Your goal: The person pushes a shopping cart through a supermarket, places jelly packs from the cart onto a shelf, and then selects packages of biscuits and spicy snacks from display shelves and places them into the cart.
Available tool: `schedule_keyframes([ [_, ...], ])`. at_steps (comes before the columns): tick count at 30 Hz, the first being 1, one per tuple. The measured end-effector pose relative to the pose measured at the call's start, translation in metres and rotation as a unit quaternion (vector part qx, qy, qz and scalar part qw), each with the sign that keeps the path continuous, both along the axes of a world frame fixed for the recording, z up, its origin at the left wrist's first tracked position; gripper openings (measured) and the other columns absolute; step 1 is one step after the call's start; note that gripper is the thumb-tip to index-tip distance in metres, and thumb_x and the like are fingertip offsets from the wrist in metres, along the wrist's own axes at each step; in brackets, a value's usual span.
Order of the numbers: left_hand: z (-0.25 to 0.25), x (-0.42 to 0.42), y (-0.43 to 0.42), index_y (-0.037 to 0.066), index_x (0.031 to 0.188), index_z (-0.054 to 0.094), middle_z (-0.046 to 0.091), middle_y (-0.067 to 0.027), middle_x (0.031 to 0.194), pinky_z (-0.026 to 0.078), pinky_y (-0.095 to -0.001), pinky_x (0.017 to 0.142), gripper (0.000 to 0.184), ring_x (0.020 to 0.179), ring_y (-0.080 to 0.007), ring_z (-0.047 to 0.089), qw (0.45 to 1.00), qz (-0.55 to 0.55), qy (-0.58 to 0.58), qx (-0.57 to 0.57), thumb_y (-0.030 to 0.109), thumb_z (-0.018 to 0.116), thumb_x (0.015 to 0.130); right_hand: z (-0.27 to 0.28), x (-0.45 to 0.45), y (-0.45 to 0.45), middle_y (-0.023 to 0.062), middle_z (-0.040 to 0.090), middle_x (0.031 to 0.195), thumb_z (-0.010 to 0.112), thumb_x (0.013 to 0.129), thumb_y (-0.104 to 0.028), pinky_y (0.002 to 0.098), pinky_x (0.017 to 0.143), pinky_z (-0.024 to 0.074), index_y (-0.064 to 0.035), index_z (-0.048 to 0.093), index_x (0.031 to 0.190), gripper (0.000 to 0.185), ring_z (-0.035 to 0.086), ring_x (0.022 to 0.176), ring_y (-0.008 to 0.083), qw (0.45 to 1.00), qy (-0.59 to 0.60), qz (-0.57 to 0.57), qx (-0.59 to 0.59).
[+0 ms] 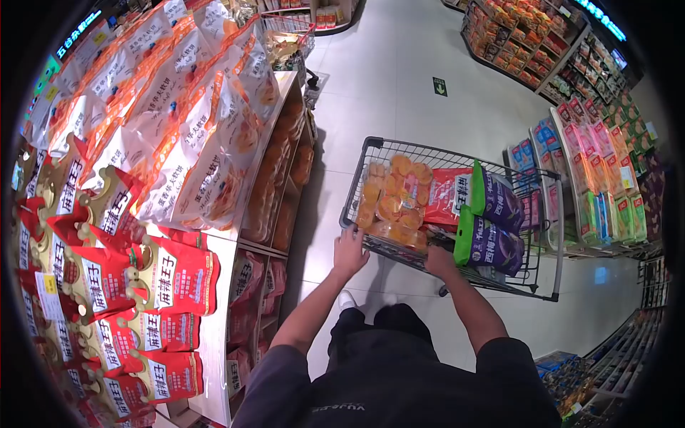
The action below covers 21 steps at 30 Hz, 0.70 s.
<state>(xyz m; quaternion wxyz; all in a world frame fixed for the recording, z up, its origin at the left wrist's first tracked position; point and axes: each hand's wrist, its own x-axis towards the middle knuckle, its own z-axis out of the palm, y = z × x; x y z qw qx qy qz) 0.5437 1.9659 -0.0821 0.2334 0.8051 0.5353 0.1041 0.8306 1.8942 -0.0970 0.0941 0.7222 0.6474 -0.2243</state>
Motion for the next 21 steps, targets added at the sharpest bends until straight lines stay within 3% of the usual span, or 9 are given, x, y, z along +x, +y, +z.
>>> schedule_keyframes([
  [1,0.002,0.005,0.022,0.012,0.135,0.039,0.033,-0.0171,0.14,0.029,-0.0561,0.102,0.071,0.132,-0.0316,0.031,0.999,-0.005,0.024,0.022,0.028,0.067,0.073,-0.003,0.011,0.007,0.0157,0.063,0.099,0.058,0.074,-0.021,0.0444,0.081,0.0495,-0.0046,0.06,0.102,0.033,0.061,0.093,0.0342,1.0,0.003,0.002,-0.008],
  [2,-0.004,0.007,0.04,0.012,0.135,0.039,0.033,-0.0171,0.14,0.029,-0.0561,0.102,0.071,0.132,-0.0316,0.031,0.999,-0.004,0.03,0.013,0.028,0.067,0.073,-0.007,0.025,0.012,0.0159,0.063,0.097,0.058,0.073,-0.02,0.045,0.081,0.0495,-0.0042,0.06,0.101,0.032,0.061,0.093,0.0342,1.0,0.016,0.012,-0.005],
  [4,-0.015,0.016,0.076,0.01,0.14,0.033,0.025,-0.0223,0.146,0.021,-0.0562,0.108,0.088,0.138,-0.0338,0.021,0.978,-0.108,0.152,0.097,0.042,0.07,0.067,-0.008,0.046,0.025,0.0162,0.063,0.096,0.057,0.072,-0.019,0.0456,0.08,0.0495,-0.0039,0.06,0.099,0.032,0.061,0.092,0.0342,0.999,0.032,0.022,0.0],
  [5,-0.015,0.022,0.09,0.01,0.14,0.033,0.025,-0.0223,0.146,0.021,-0.0562,0.108,0.088,0.138,-0.0338,0.021,0.977,-0.104,0.154,0.1,0.042,0.07,0.067,-0.003,0.058,0.036,0.016,0.063,0.096,0.057,0.071,-0.02,0.046,0.079,0.0495,-0.0037,0.06,0.098,0.032,0.061,0.091,0.0341,0.996,0.015,0.081,-0.045],
  [8,-0.023,0.043,0.13,0.0,0.139,0.032,0.02,-0.0173,0.15,0.009,-0.0538,0.112,0.105,0.141,-0.029,0.016,0.905,-0.311,0.282,0.068,0.064,0.061,0.062,0.003,0.088,0.071,0.0164,0.063,0.1,0.059,0.07,-0.019,0.0459,0.079,0.05,-0.0039,0.059,0.099,0.033,0.062,0.092,0.0341,0.986,0.006,0.15,-0.075],
  [9,-0.027,0.045,0.135,0.0,0.139,0.032,0.02,-0.0173,0.15,0.009,-0.0538,0.112,0.105,0.141,-0.029,0.016,0.903,-0.314,0.287,0.06,0.064,0.061,0.062,0.001,0.093,0.075,0.0169,0.062,0.104,0.059,0.069,-0.018,0.0455,0.08,0.0504,-0.0042,0.058,0.101,0.035,0.062,0.092,0.0343,0.985,0.012,0.16,-0.068],
  [11,-0.034,0.049,0.141,-0.002,0.138,0.033,0.021,-0.0162,0.15,0.007,-0.0506,0.113,0.104,0.141,-0.0274,0.016,0.94,-0.292,0.17,0.05,0.063,0.061,0.062,0.003,0.103,0.092,0.0153,0.062,0.106,0.06,0.068,-0.02,0.0457,0.08,0.0501,-0.005,0.057,0.103,0.038,0.061,0.095,0.0337,0.981,0.009,0.166,-0.103],
  [13,-0.021,0.06,0.15,0.004,0.138,0.036,0.022,-0.0194,0.149,0.008,-0.049,0.113,0.099,0.14,-0.0292,0.018,0.949,-0.287,0.13,0.029,0.062,0.063,0.062,0.002,0.122,0.112,0.0131,0.061,0.106,0.062,0.066,-0.021,0.0458,0.081,0.0498,-0.0054,0.057,0.103,0.041,0.061,0.096,0.0326,0.982,0.009,0.165,-0.095],
  [21,-0.027,0.108,0.196,0.008,0.136,0.039,0.027,-0.0195,0.145,0.007,-0.0568,0.111,0.098,0.138,-0.0355,0.017,0.931,-0.285,0.221,-0.053,0.076,0.053,0.067,-0.005,0.159,0.178,0.0122,0.055,0.112,0.065,0.062,-0.022,0.0449,0.079,0.0501,-0.009,0.056,0.111,0.052,0.055,0.104,0.0301,0.979,0.046,0.18,-0.081],
])
